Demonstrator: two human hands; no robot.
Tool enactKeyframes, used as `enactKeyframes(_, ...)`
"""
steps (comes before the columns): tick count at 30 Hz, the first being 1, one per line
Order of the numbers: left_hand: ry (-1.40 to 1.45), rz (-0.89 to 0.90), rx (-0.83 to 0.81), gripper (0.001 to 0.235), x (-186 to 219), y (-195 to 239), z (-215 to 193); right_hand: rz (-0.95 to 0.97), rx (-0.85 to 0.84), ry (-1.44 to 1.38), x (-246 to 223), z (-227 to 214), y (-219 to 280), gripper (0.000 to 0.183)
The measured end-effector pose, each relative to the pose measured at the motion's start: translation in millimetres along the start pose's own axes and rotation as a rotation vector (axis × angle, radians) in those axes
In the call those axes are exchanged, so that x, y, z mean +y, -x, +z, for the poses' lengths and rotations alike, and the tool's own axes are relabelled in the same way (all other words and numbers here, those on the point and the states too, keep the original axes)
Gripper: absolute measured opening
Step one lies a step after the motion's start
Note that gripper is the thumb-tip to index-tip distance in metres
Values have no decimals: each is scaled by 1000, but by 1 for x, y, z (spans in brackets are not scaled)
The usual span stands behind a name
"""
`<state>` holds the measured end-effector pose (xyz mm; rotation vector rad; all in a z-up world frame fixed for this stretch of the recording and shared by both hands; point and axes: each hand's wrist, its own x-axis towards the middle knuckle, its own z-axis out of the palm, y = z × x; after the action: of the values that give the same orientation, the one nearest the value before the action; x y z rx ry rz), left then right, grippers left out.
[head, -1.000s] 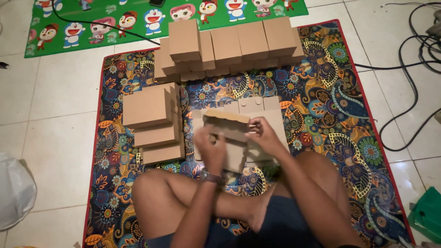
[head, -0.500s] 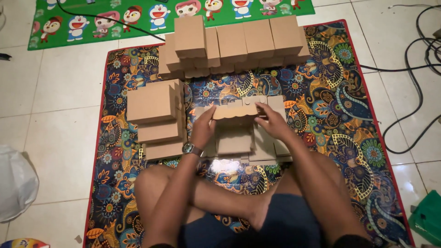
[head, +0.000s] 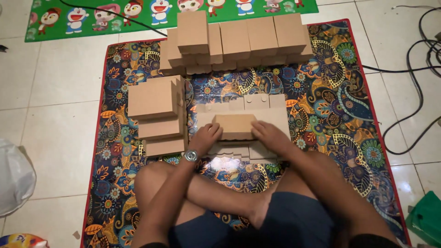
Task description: Folding flat cardboard templates into boxes and stacking them.
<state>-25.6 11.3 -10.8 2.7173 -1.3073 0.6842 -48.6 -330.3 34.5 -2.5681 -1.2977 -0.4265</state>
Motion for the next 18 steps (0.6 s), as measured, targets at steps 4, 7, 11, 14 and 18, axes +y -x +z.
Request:
enactKeyframes(4,-28,25,31,41,0,9,17,-34,14,-12,5,34,11,51)
enactKeyframes(7,59,-78,-80,44,3,9,10,82,-147,-98,-9,21,1,45)
enactKeyframes(11,521,-409,-393,28,5,4,-20,616,-337,-601,-28,5,-13,54)
enactKeyframes(14,688,-521,-510,24,-1,18,-3,524,-367,-480,-28,9,-12,50)
enactKeyframes(18,410,-310,-436,29,6,9,-10,37,-165,81,-6,65,22,36)
